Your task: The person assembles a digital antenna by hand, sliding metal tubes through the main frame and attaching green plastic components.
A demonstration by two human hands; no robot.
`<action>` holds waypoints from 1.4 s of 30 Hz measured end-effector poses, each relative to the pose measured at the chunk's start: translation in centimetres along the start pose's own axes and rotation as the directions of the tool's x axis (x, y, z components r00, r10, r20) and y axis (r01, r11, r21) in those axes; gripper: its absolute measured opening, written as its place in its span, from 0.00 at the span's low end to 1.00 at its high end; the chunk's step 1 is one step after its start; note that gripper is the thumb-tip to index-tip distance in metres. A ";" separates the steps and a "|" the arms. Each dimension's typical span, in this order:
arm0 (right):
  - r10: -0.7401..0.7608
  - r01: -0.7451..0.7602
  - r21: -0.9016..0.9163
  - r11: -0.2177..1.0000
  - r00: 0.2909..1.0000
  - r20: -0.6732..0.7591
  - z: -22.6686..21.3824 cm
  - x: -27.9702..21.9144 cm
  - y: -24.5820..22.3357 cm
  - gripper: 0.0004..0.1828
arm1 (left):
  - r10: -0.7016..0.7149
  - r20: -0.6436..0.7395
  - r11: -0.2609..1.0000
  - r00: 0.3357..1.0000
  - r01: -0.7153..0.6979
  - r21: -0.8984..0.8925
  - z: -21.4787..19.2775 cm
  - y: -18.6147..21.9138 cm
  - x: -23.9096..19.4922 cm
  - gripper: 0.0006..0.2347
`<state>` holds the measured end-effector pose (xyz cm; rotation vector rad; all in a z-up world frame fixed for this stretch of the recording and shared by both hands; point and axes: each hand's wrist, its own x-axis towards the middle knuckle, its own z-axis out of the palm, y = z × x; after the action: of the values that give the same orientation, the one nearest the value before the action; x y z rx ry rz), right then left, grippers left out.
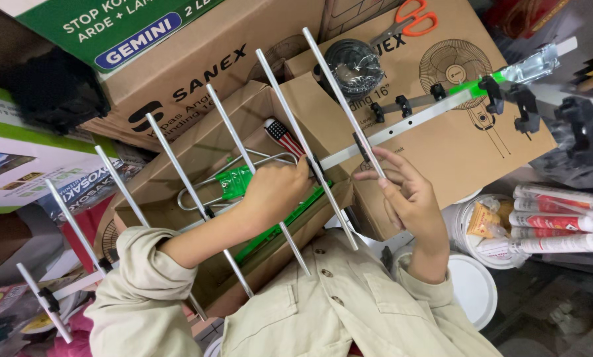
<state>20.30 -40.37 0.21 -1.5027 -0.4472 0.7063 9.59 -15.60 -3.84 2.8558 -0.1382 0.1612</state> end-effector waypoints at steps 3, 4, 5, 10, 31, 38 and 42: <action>-0.001 0.001 -0.021 1.000 1.000 0.002 -0.1 0.0 0.4 0.27 | -0.007 -0.005 1.000 1.000 0.007 -0.020 0.0 -0.6 0.2 0.19; -0.009 0.009 -0.029 1.000 1.000 0.007 -0.1 0.0 0.6 0.28 | -0.007 -0.017 1.000 1.000 0.007 -0.028 0.0 -0.8 0.3 0.20; -0.006 0.006 -0.003 1.000 1.000 0.031 -0.2 0.3 0.7 0.29 | -0.027 0.002 0.999 1.000 0.027 -0.027 0.0 -1.0 0.5 0.20; 0.012 -0.021 0.091 0.996 0.994 0.107 0.3 2.2 1.5 0.35 | -0.107 0.085 0.993 0.991 0.111 -0.039 0.1 -1.8 1.1 0.18; -0.010 -0.047 0.322 0.946 0.984 0.175 -1.1 6.7 4.3 0.27 | -0.052 0.048 0.993 0.997 0.057 -0.106 -0.8 -1.4 0.9 0.23; 0.098 -0.138 0.262 0.955 0.982 0.160 -2.0 5.4 3.6 0.18 | -0.049 0.088 0.995 0.995 0.056 -0.086 -0.7 -0.7 0.5 0.22; 0.118 -0.138 0.314 0.940 0.990 0.079 -0.9 5.0 4.3 0.15 | -0.011 0.072 0.998 0.997 0.015 -0.059 -0.3 -0.8 0.3 0.21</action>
<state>23.92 -37.97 -4.89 -1.2146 -0.2651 0.8835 9.96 -14.80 -3.75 2.8033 -0.1368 0.0513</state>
